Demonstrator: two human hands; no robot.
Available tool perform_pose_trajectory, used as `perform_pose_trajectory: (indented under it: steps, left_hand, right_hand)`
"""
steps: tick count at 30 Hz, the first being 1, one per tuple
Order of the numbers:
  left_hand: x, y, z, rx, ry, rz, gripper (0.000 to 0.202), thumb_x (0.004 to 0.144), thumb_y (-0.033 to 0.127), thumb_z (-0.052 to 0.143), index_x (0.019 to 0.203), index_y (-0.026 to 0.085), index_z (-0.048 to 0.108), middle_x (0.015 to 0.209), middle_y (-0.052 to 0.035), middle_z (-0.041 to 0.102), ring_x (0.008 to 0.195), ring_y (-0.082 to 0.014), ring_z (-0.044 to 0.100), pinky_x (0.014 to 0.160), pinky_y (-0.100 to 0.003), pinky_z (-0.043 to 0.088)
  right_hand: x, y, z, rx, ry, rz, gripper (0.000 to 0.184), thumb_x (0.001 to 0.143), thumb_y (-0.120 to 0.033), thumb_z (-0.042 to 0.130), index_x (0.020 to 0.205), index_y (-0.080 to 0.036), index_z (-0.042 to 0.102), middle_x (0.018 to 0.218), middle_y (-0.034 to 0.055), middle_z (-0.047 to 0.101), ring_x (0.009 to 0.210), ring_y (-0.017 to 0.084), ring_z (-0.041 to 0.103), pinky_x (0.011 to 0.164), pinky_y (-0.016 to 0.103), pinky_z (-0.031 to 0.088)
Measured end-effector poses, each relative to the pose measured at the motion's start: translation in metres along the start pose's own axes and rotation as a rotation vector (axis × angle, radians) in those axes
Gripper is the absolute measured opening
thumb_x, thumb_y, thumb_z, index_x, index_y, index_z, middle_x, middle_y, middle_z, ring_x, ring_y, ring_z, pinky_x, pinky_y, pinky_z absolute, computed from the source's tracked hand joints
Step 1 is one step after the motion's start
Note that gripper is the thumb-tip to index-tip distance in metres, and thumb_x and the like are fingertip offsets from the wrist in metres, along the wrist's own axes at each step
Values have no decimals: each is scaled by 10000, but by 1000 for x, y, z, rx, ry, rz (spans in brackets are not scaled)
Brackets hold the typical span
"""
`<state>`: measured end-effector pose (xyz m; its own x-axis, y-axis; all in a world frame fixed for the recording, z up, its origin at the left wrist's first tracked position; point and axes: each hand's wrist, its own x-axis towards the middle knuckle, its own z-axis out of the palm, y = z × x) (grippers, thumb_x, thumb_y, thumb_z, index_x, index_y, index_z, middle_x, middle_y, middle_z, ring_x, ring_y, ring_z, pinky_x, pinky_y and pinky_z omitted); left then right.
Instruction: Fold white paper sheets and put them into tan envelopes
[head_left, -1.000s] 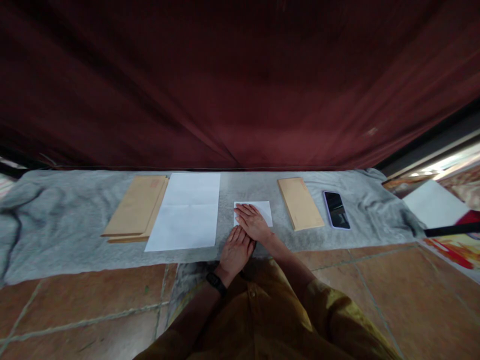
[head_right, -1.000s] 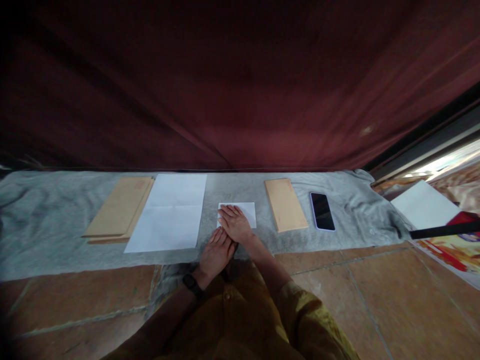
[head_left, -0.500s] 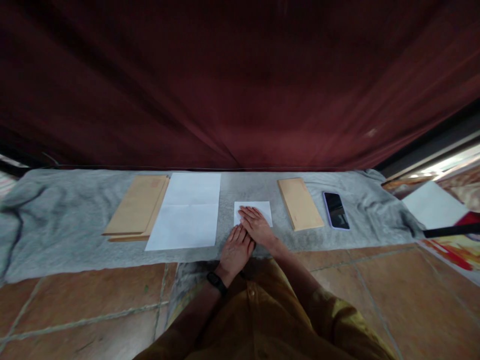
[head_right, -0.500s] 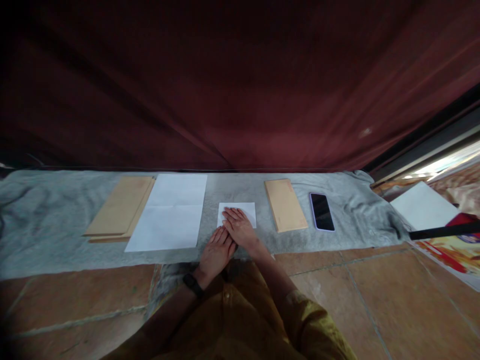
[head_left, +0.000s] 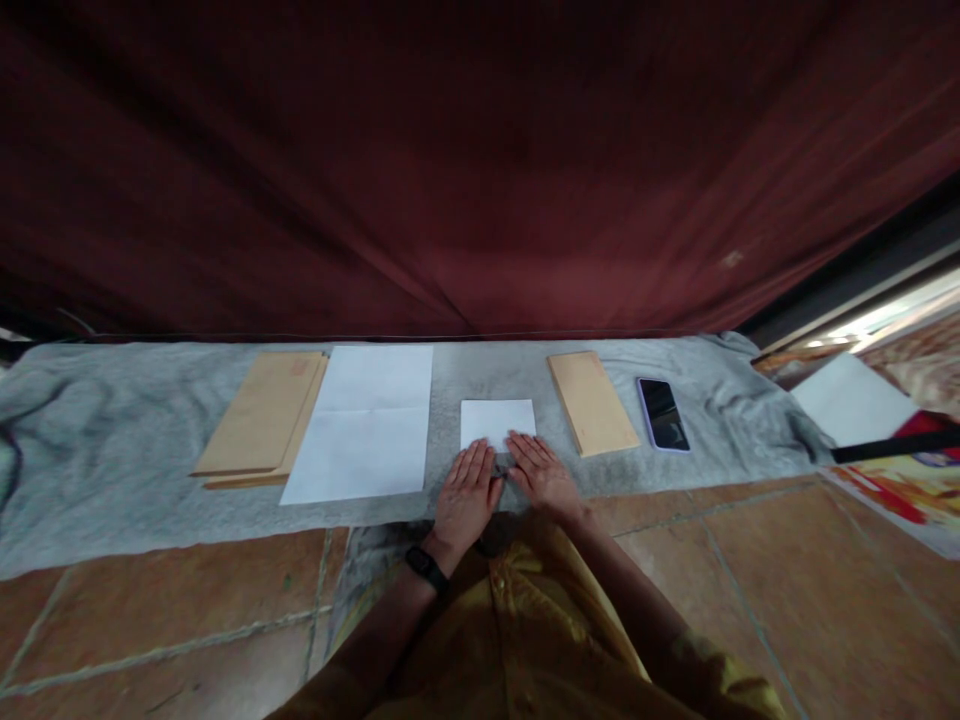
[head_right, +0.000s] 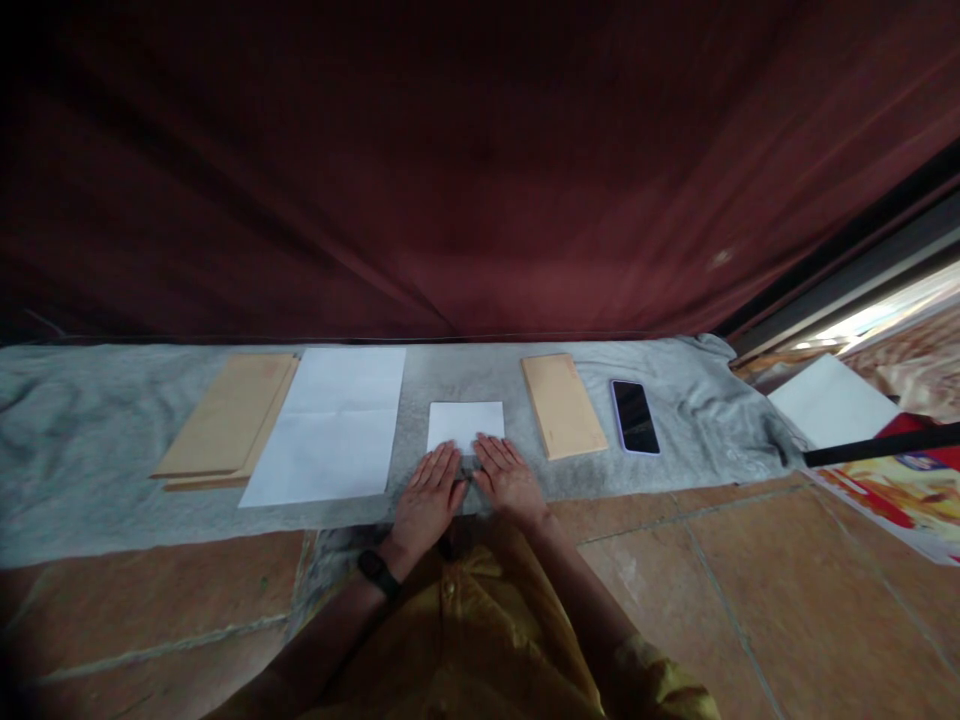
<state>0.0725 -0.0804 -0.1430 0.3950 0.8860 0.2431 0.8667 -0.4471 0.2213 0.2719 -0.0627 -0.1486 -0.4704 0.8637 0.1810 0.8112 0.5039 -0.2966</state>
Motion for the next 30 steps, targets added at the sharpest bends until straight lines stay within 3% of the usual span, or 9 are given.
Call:
perform_pose_trajectory:
  steps: [11, 30]
  left_hand:
    - [-12, -8, -4, 44, 31, -91, 575, 1003, 383, 449, 1475, 56, 464, 1552, -190, 435, 1477, -292, 371, 1206, -469, 353]
    - [-15, -9, -10, 36, 43, -150, 597, 1006, 399, 432, 1470, 24, 456, 1542, -222, 444, 1471, -322, 380, 1196, -495, 353]
  right_hand:
    - [-27, 11, -5, -75, 60, 79, 519, 1060, -318, 400, 1552, -154, 375, 1583, 96, 413, 1463, 241, 402, 1233, 481, 307]
    - [-28, 8, -9, -35, 111, 139, 491, 1059, -308, 393, 1511, -125, 444, 1543, 133, 471, 1450, 261, 421, 1216, 504, 333]
